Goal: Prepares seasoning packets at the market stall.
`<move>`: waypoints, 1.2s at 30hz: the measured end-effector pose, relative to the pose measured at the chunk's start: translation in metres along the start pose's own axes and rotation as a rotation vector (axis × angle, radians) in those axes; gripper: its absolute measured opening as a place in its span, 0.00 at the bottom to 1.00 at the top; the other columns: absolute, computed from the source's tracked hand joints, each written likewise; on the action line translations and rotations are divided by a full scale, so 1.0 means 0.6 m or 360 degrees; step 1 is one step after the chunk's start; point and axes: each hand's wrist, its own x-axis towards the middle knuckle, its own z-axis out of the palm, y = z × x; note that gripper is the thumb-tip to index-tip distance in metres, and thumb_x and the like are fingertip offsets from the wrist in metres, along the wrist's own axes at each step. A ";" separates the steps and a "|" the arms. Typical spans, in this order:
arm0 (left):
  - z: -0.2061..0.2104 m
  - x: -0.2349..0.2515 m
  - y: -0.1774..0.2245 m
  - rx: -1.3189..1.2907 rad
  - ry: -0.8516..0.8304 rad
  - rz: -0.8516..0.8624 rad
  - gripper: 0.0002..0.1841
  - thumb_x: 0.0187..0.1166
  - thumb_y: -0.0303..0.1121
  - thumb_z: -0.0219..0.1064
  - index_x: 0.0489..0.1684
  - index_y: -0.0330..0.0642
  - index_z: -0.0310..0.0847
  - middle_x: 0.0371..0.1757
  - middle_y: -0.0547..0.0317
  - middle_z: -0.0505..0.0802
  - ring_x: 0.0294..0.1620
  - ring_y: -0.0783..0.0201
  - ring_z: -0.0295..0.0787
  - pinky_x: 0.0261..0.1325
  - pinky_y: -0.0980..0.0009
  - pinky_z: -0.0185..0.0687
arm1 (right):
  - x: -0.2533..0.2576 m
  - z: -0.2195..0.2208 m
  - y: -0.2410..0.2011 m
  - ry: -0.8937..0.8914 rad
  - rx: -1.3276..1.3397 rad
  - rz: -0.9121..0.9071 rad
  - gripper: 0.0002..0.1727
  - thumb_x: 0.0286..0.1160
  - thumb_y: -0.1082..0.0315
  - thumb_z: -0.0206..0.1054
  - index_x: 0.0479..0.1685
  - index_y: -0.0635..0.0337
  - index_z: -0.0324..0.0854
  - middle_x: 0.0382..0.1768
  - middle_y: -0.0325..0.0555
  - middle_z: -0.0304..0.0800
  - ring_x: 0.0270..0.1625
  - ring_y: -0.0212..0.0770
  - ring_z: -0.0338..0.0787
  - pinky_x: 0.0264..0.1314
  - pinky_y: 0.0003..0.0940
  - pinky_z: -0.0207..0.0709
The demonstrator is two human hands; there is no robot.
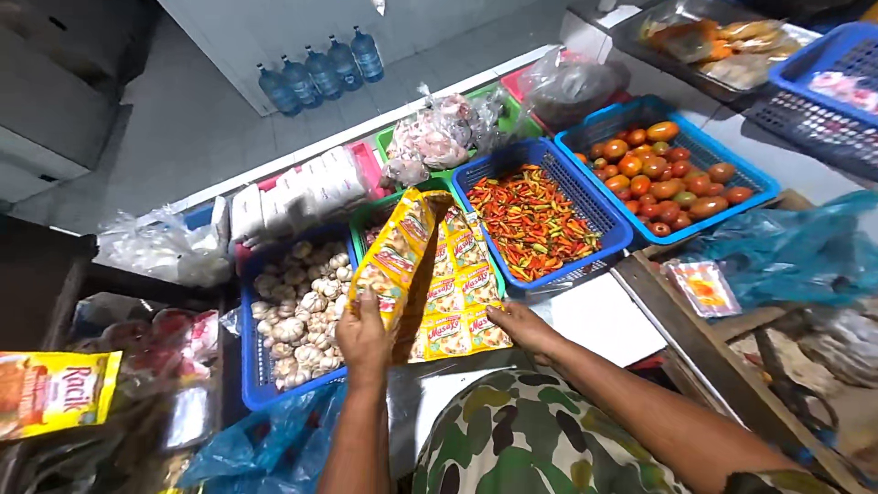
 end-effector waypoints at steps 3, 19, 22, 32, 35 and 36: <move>-0.034 0.019 0.019 -0.0339 0.0152 -0.0033 0.13 0.93 0.38 0.55 0.51 0.39 0.82 0.36 0.59 0.94 0.39 0.65 0.95 0.46 0.62 0.95 | -0.002 0.002 -0.007 -0.0232 0.0359 0.0089 0.39 0.89 0.34 0.43 0.76 0.60 0.72 0.57 0.53 0.92 0.55 0.48 0.95 0.55 0.48 0.91; -0.205 -0.039 -0.115 -0.1121 0.0903 -0.0636 0.20 0.95 0.41 0.36 0.70 0.42 0.69 0.57 0.47 0.89 0.58 0.52 0.89 0.58 0.45 0.88 | -0.004 -0.050 -0.056 0.0002 -0.0092 -0.0212 0.21 0.86 0.66 0.62 0.73 0.65 0.73 0.54 0.54 0.93 0.51 0.45 0.96 0.55 0.44 0.92; -0.204 -0.073 -0.122 -0.1037 0.0887 -0.0846 0.18 0.94 0.39 0.43 0.67 0.39 0.71 0.54 0.45 0.91 0.52 0.50 0.91 0.51 0.45 0.90 | -0.027 -0.089 -0.077 0.0010 -0.0162 -0.0205 0.19 0.86 0.66 0.62 0.70 0.66 0.75 0.52 0.54 0.94 0.50 0.46 0.97 0.55 0.45 0.93; -0.196 -0.054 -0.001 -0.0996 0.0552 -0.0986 0.18 0.94 0.37 0.40 0.57 0.36 0.74 0.42 0.44 0.92 0.37 0.50 0.94 0.38 0.52 0.93 | -0.088 -0.136 -0.125 0.0335 0.1031 0.0195 0.13 0.90 0.64 0.50 0.53 0.62 0.76 0.38 0.50 0.91 0.29 0.35 0.91 0.27 0.26 0.86; -0.177 -0.013 0.017 -0.1205 0.0256 -0.0667 0.28 0.95 0.48 0.30 0.63 0.41 0.75 0.55 0.44 0.94 0.54 0.48 0.95 0.59 0.50 0.90 | -0.063 -0.121 -0.148 0.0078 0.1314 -0.0148 0.38 0.93 0.40 0.29 0.58 0.61 0.78 0.46 0.53 0.94 0.42 0.42 0.96 0.46 0.33 0.91; -0.165 -0.001 0.019 -0.1136 0.0225 -0.0583 0.28 0.96 0.49 0.30 0.71 0.43 0.73 0.61 0.44 0.92 0.59 0.46 0.94 0.62 0.48 0.89 | -0.049 -0.119 -0.149 0.0044 0.1281 -0.0226 0.44 0.89 0.33 0.24 0.64 0.62 0.75 0.53 0.55 0.93 0.50 0.46 0.96 0.55 0.39 0.90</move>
